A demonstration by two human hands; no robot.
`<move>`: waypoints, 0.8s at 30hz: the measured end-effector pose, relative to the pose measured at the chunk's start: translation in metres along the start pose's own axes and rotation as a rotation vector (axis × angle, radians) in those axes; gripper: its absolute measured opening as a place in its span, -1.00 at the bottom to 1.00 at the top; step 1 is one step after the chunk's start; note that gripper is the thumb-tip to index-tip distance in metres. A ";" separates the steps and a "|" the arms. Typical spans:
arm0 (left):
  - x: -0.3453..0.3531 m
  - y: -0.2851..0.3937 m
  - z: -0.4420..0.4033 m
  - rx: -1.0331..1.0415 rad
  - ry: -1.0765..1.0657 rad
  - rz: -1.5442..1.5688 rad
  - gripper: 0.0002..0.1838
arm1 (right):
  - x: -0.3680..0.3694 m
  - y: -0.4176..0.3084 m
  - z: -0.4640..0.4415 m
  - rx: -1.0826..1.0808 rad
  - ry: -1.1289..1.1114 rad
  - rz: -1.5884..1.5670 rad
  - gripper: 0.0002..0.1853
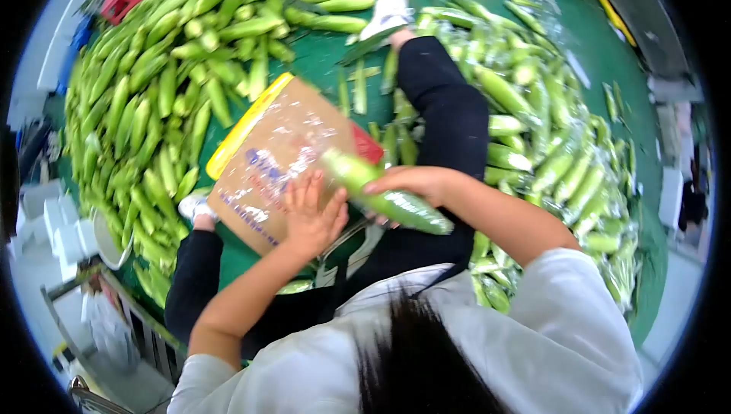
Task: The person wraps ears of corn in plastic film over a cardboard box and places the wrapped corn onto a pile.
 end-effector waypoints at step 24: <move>0.114 -0.026 0.012 -0.031 -0.576 0.674 -0.31 | -0.274 -0.253 -0.152 -0.716 1.127 1.471 -0.32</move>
Point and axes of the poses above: each hand's wrist, its own z-axis away from the middle knuckle, its own x-axis out of the palm, y = z × x, the point moved 1 cm from there along -z, towards the middle knuckle, and after that the axes turned 6 degrees about z, right-handed, at the moved point
